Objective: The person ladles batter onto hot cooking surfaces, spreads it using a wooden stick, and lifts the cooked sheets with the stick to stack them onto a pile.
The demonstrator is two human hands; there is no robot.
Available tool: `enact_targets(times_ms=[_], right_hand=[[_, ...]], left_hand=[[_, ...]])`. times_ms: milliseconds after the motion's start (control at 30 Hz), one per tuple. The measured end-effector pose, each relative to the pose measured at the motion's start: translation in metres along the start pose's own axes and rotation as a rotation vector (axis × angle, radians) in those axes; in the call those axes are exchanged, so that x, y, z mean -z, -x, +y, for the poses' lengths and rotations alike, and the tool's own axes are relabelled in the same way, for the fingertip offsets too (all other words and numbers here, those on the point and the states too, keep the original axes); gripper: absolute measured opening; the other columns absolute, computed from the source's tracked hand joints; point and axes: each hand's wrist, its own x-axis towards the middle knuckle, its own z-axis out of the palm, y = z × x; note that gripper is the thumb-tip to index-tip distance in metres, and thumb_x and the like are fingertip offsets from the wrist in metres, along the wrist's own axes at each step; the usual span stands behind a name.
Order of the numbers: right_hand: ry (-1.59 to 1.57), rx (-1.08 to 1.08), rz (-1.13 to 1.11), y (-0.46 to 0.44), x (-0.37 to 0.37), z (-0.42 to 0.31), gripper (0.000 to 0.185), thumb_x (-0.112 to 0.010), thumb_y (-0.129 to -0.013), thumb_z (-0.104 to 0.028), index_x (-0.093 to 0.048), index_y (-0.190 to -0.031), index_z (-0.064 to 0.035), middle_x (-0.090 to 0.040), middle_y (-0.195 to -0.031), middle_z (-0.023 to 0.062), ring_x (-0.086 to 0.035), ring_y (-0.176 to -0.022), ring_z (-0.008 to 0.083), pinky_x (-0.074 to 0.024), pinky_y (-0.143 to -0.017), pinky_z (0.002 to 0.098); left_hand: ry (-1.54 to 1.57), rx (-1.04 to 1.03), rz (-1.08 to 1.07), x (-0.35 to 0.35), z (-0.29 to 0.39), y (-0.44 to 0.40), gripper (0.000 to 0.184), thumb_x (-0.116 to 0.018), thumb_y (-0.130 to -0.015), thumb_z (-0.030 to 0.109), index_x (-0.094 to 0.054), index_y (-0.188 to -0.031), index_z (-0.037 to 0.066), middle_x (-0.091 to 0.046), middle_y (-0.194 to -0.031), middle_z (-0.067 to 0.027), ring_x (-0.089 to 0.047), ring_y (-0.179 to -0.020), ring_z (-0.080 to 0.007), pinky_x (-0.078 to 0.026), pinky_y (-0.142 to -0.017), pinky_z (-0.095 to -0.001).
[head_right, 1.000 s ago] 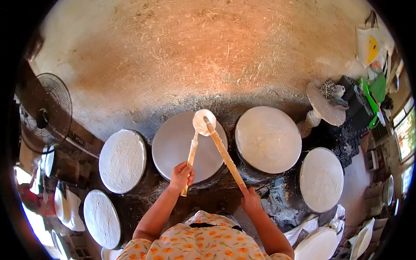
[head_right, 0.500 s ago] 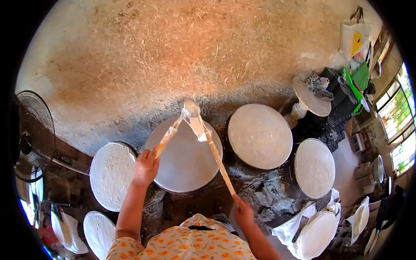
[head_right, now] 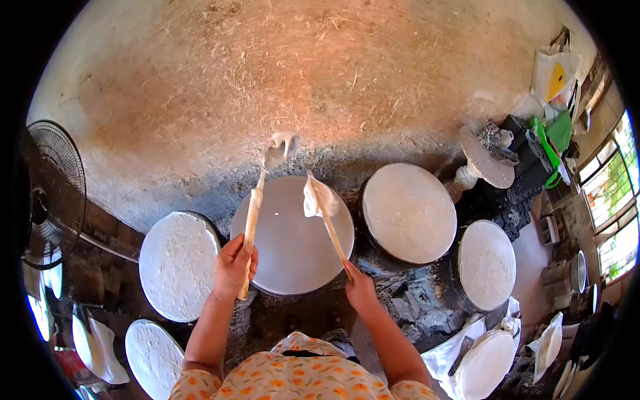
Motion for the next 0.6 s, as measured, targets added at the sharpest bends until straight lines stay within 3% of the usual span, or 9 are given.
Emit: enact_targets(times_ms=[67, 133, 267, 367, 433, 467, 600], right_hand=[[-0.014, -0.066, -0.052, -0.032, -0.017, -0.013, 0.057, -0.049, -0.074, 0.007, -0.05, -0.129, -0.0068, -0.059, -0.116, 0.022, -0.06, -0.105, 0.0324, -0.0466, -0.086, 0.0319], [-0.054, 0.094, -0.031, -0.046, -0.027, -0.023, 0.057, -0.049, -0.074, 0.007, -0.051, -0.128, -0.0077, -0.059, -0.117, 0.0211, -0.061, -0.104, 0.0298, -0.0467, -0.085, 0.0316], [-0.008, 0.076, -0.019, -0.012, -0.014, -0.025, 0.057, -0.048, -0.072, 0.009, -0.052, -0.128, -0.0062, -0.06, -0.118, 0.0196, -0.061, -0.106, 0.0267, -0.0467, -0.085, 0.0305], [-0.061, 0.106, 0.131, 0.021, -0.007, -0.001, 0.058, -0.048, -0.071, 0.009, -0.051, -0.128, -0.0046, -0.059, -0.118, 0.02, -0.06, -0.108, 0.0272, -0.0465, -0.087, 0.0302], [-0.054, -0.086, 0.094, 0.026, -0.008, 0.001, 0.052, -0.048, -0.075, 0.008, -0.052, -0.126, -0.0025, -0.056, -0.121, 0.022, -0.056, -0.111, 0.0333, -0.0459, -0.09, 0.0315], [-0.054, -0.085, 0.094, 0.021, -0.012, -0.002, 0.052, -0.048, -0.075, 0.008, -0.052, -0.126, -0.0025, -0.056, -0.121, 0.022, -0.056, -0.111, 0.0333, -0.0459, -0.09, 0.0315], [0.033, 0.087, -0.02, -0.015, -0.038, -0.03, 0.054, -0.049, -0.074, 0.007, -0.051, -0.127, -0.0052, -0.056, -0.121, 0.022, -0.057, -0.111, 0.0326, -0.0463, -0.09, 0.0321]], left_hand=[[-0.006, 0.022, -0.011, 0.004, -0.011, 0.003, 0.012, -0.044, -0.096, 0.011, -0.051, -0.092, 0.002, -0.051, -0.068, -0.001, -0.048, -0.051, -0.0056, -0.04, -0.041, -0.02], [0.003, 0.08, -0.01, 0.006, -0.015, 0.007, 0.016, -0.043, -0.094, 0.009, -0.048, -0.081, 0.004, -0.05, -0.067, -0.0009, -0.047, -0.048, -0.0057, -0.039, -0.041, -0.0205], [-0.023, 0.119, -0.024, 0.017, -0.023, 0.012, 0.016, -0.043, -0.094, 0.01, -0.048, -0.08, 0.004, -0.05, -0.066, -0.0011, -0.047, -0.048, -0.0058, -0.039, -0.04, -0.0209], [-0.012, 0.117, -0.033, 0.028, -0.026, 0.012, 0.013, -0.046, -0.093, 0.01, -0.05, -0.084, 0.002, -0.05, -0.065, -0.002, -0.048, -0.048, -0.0074, -0.038, -0.039, -0.0213], [0.348, 0.259, -0.036, 0.04, -0.024, 0.011, 0.015, -0.048, -0.093, 0.011, -0.054, -0.095, -0.002, -0.049, -0.066, -0.0036, -0.046, -0.05, -0.0089, -0.036, -0.039, -0.0205], [0.701, 0.254, -0.14, 0.046, -0.021, 0.013, 0.025, -0.049, -0.093, 0.014, -0.053, -0.108, -0.005, -0.048, -0.068, -0.0048, -0.044, -0.05, -0.0094, -0.035, -0.039, -0.0197], [0.625, 0.133, -0.037, 0.046, -0.003, 0.026, 0.031, -0.045, -0.094, 0.016, -0.051, -0.117, -0.005, -0.046, -0.069, -0.0041, -0.041, -0.049, -0.008, -0.032, -0.038, -0.019]])
